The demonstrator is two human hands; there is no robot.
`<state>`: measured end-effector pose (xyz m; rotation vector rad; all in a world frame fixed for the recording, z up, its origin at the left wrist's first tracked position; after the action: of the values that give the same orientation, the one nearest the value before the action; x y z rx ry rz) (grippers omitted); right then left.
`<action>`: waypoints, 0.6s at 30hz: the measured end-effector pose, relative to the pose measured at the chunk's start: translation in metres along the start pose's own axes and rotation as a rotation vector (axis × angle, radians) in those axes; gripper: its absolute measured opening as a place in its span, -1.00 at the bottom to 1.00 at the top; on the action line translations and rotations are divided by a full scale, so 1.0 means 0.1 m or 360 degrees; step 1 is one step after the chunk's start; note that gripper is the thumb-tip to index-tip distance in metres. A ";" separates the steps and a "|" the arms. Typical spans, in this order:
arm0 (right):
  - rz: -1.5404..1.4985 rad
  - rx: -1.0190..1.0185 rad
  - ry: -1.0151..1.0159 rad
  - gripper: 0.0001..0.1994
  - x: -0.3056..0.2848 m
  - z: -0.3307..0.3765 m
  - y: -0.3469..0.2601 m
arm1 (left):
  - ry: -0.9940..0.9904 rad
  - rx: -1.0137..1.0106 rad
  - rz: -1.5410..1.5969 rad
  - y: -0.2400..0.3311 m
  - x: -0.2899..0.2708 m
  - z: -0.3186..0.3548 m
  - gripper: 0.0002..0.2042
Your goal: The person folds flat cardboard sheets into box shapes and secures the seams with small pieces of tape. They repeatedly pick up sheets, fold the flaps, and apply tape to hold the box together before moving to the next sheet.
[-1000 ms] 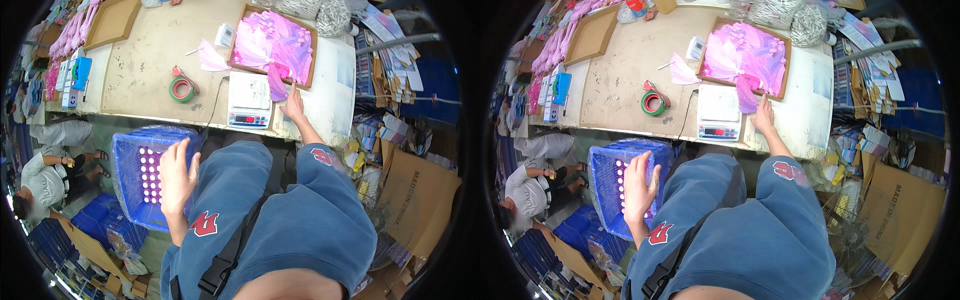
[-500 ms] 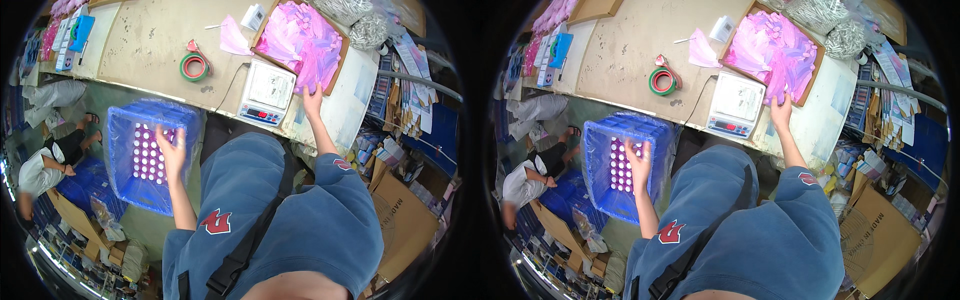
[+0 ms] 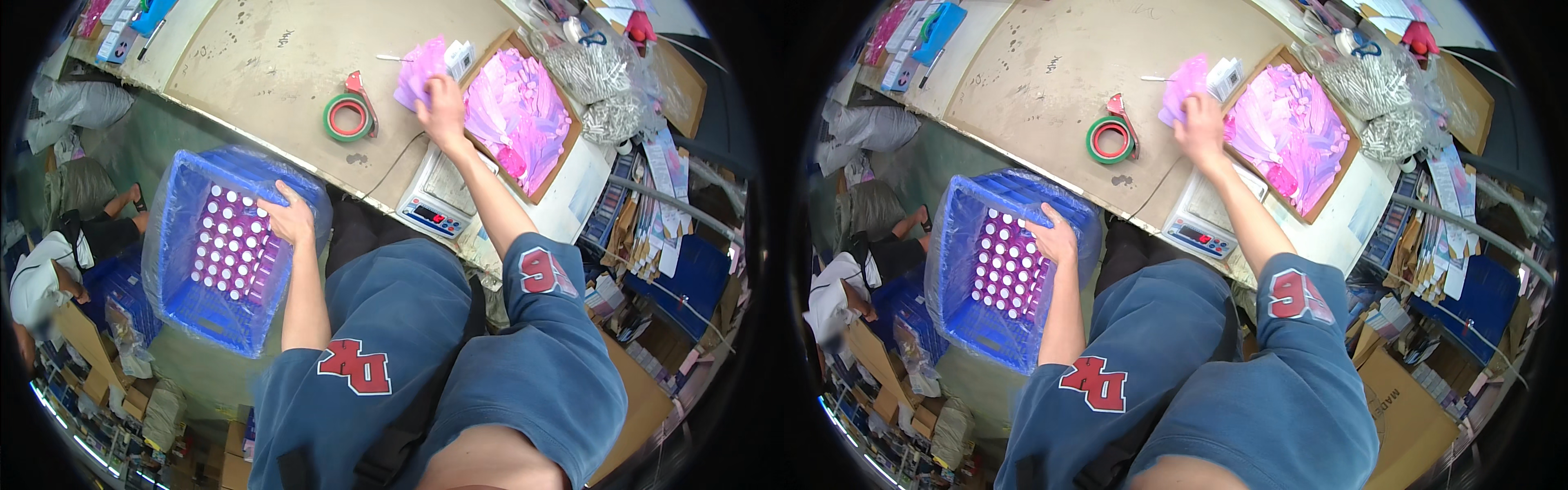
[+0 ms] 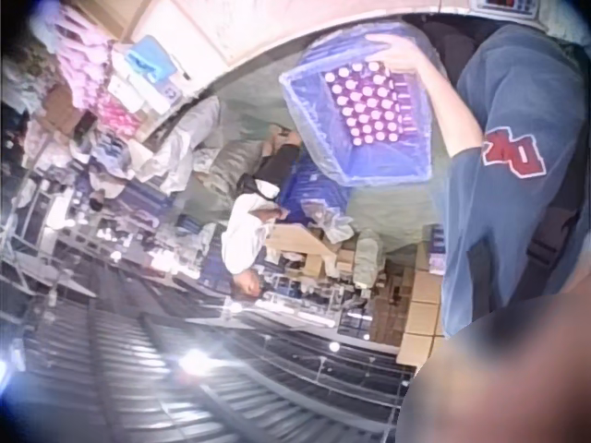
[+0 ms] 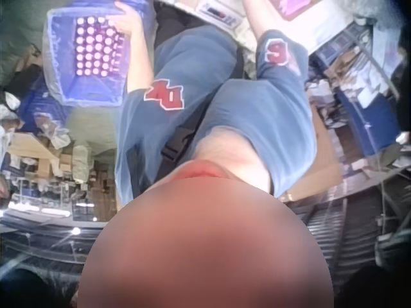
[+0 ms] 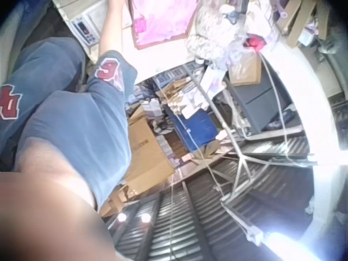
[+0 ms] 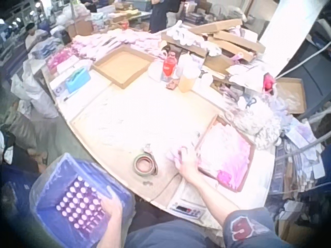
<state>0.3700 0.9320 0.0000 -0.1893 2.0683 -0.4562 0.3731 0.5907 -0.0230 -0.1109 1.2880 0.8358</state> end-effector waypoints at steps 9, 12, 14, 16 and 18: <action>0.0073 0.0527 -0.0397 -0.59 0.47 -0.20 0.65 | -0.0047 -0.0041 0.0010 0.04 0.02 -0.05 -0.26; 0.0229 0.0702 -0.0348 -0.63 0.51 -0.43 0.88 | -0.0064 -0.0070 -0.0012 0.03 0.02 -0.07 -0.26; 0.0212 0.0335 -0.0495 -0.68 0.61 -0.55 0.85 | -0.0049 -0.0046 -0.0020 0.03 0.02 -0.07 -0.27; 0.0157 0.0101 -0.0550 -0.71 0.80 -0.60 0.73 | -0.0038 -0.0067 -0.0006 0.04 0.02 -0.07 -0.29; 0.0184 0.0012 -0.0634 -0.73 1.00 -0.62 0.63 | -0.0029 -0.0087 -0.0003 0.05 0.02 -0.06 -0.31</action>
<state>0.2681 0.9731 -0.0763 -0.1418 1.6769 -0.3254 0.3657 0.5917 -0.0249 -0.1476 1.2482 0.8687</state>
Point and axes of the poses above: each hand's wrist, its own z-axis away from the middle knuckle, its own x-axis out of the palm, y = z × x, the point moved 2 cm from there along -z, towards the middle knuckle, and after that the axes turned 4 degrees about -x, right-handed, at the moved point
